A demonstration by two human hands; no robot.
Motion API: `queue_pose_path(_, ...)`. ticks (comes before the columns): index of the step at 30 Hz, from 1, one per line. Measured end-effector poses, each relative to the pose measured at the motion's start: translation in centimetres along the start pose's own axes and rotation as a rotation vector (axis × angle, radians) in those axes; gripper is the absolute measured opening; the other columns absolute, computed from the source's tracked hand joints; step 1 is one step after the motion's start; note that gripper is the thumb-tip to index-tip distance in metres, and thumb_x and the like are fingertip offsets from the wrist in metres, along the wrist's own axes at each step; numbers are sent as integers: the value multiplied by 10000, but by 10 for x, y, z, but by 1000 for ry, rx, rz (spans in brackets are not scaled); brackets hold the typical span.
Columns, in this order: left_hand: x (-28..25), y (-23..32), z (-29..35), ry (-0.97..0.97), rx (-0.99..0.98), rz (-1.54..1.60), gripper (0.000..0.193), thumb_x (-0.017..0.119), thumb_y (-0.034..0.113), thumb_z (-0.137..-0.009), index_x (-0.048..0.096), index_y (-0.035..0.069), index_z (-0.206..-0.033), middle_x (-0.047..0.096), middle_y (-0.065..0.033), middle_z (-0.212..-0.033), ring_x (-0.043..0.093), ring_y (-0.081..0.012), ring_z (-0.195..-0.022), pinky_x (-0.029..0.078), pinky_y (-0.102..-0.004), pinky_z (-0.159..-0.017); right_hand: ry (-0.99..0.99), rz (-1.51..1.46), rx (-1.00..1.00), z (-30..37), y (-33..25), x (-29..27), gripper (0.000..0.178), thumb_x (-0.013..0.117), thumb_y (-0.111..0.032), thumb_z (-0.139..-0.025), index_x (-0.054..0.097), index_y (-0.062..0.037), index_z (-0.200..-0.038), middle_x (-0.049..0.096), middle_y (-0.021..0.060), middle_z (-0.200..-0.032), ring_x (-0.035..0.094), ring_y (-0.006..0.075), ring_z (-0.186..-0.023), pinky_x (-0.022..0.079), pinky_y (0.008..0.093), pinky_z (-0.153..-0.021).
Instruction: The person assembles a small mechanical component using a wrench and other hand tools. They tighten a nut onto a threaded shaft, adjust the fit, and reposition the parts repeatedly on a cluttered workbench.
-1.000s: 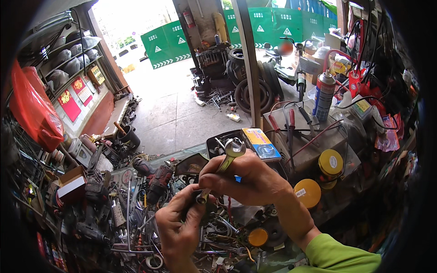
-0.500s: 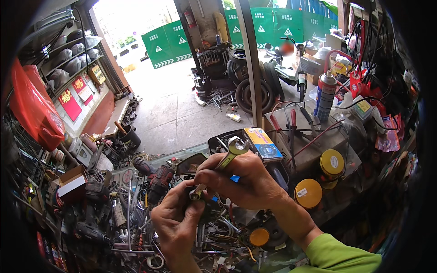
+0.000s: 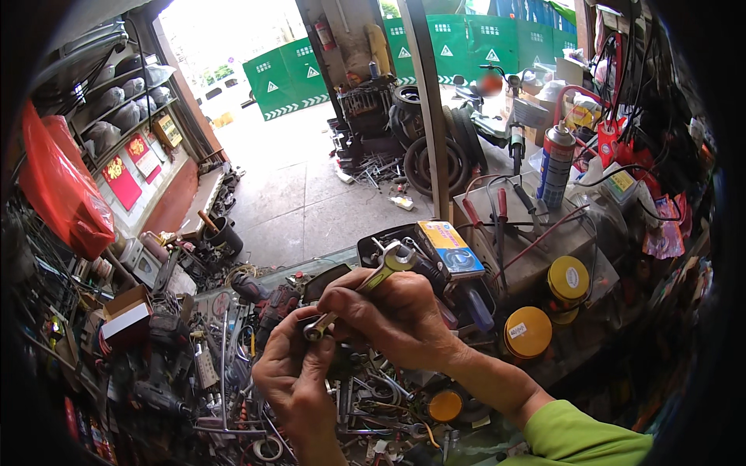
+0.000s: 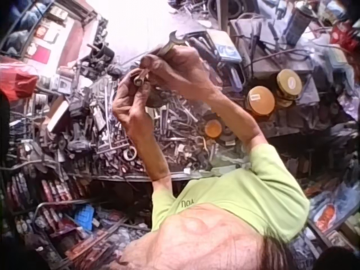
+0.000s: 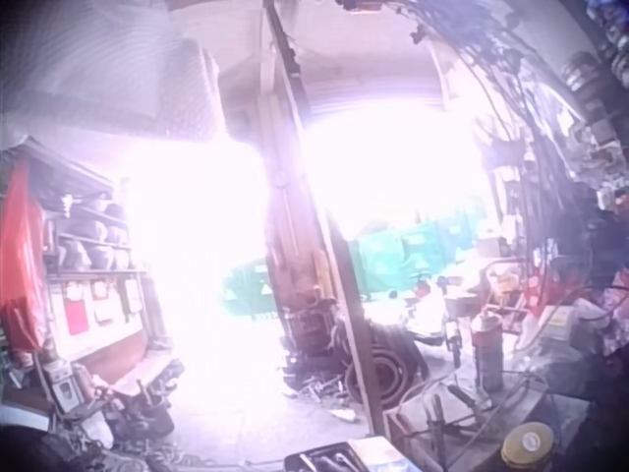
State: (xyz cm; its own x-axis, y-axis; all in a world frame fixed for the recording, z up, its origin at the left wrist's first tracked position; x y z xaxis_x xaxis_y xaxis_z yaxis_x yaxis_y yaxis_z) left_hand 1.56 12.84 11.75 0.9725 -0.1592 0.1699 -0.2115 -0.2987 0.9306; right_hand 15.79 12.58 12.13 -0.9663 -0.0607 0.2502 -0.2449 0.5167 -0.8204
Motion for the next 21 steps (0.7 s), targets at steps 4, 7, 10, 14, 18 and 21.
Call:
queue_pose_path(4,0,-1,-2,99,-6,44,269,643,-15,-843,609,-68,-1105,667,-91,-964,619,-134,-879,473,-233,-817,66,-137,45,3,13,10,205,572,-186,-985,662,-5,-1021,659,4,-783,550,6,-659,415,167,-527)
queue_pose_path(7,-4,-7,-5,127,20,104,244,629,-12,-851,613,-60,-1089,673,-101,-976,634,-148,-877,482,-243,-825,87,-229,83,7,26,15,206,575,-185,-984,675,-13,-1037,665,-6,-804,529,-3,-665,404,160,-530)
queue_pose_path(10,-4,-10,-6,149,16,173,246,617,-25,-852,609,-62,-1096,675,-110,-980,639,-159,-881,484,-254,-840,166,-270,107,7,31,22,200,593,-179,-971,698,-12,-1002,657,7,-842,542,21,-714,444,181,-589)
queue_pose_path(14,-8,-14,-9,144,56,162,254,608,-34,-851,603,-70,-1103,673,-122,-984,638,-171,-900,477,-266,-869,174,-29,-76,3,32,12,166,616,-147,-932,724,-27,-970,641,63,-937,567,95,-885,479,261,-733)
queue_pose_path(18,-9,-5,-8,88,41,200,269,609,-36,-844,598,-79,-1109,670,-132,-996,632,-176,-920,466,-264,-889,159,256,-292,-1,24,6,148,631,-130,-903,738,-53,-969,634,108,-1005,566,163,-1009,466,327,-858)
queue_pose_path(21,-5,-3,-5,73,74,220,281,613,-33,-837,596,-79,-1113,669,-144,-1008,633,-189,-932,466,-274,-898,150,124,-224,2,25,13,188,583,-113,-921,724,-28,-1011,648,119,-1081,556,215,-1119,442,363,-956)
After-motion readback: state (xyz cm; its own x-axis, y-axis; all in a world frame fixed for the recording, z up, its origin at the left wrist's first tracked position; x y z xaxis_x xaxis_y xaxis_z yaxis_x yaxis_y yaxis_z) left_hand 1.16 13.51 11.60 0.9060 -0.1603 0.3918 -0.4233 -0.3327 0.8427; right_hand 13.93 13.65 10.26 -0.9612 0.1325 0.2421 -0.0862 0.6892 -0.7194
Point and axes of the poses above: each hand's wrist, its own z-axis away from the middle knuckle, its own x-axis out of the palm, y = z × x, the point moved 3 cm from there along -z, towards the middle knuckle
